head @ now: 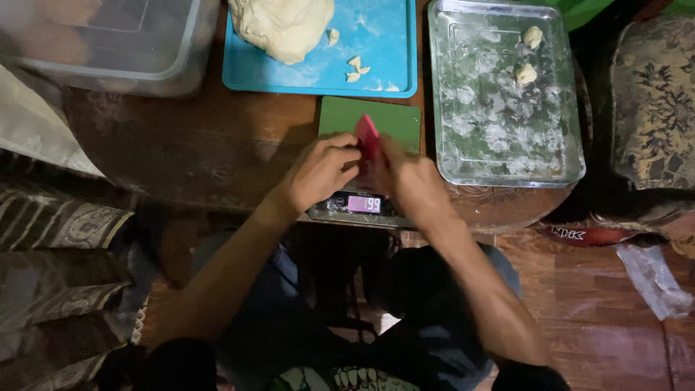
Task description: The person portions out small pieces of dough by hand, places each piece on a digital scale to check the weight, and moves the measured pieces onto a metal tray.
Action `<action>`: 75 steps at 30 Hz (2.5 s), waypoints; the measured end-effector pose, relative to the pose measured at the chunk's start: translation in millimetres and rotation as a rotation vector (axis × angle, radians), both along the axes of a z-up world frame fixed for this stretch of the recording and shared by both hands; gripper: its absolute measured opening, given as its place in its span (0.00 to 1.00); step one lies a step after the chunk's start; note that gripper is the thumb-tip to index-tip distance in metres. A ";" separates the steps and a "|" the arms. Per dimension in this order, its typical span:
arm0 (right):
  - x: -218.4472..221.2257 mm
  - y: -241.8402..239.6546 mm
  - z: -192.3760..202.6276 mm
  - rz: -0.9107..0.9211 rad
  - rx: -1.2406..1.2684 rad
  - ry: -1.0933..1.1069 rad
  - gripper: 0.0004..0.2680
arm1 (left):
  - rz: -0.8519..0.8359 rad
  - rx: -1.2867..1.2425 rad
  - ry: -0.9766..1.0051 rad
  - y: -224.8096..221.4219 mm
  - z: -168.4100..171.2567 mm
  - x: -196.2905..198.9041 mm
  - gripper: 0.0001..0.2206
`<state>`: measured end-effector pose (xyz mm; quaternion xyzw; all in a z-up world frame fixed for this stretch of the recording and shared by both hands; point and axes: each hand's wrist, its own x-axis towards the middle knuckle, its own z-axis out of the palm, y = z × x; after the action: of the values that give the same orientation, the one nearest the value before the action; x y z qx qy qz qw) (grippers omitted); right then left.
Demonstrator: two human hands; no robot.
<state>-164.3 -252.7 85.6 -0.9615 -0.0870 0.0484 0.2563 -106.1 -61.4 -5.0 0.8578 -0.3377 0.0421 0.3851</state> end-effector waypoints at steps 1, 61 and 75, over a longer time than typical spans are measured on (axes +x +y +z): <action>3.6 1.4 -3.5 0.050 -0.204 -0.050 0.13 | 0.006 0.002 -0.002 -0.4 -4.3 2.9 0.04; 2.8 -68.5 5.8 -0.495 1.449 -0.088 0.04 | 0.164 -0.326 -0.100 40.4 69.9 16.8 0.16; 11.9 -77.6 -24.1 -0.481 1.442 -0.209 0.08 | 0.153 -0.452 -0.040 31.8 60.1 13.2 0.06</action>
<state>-152.4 -330.3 61.5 -0.5486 0.0906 -0.1687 0.8139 -92.9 -29.6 55.1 0.7718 -0.2614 0.1627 0.5564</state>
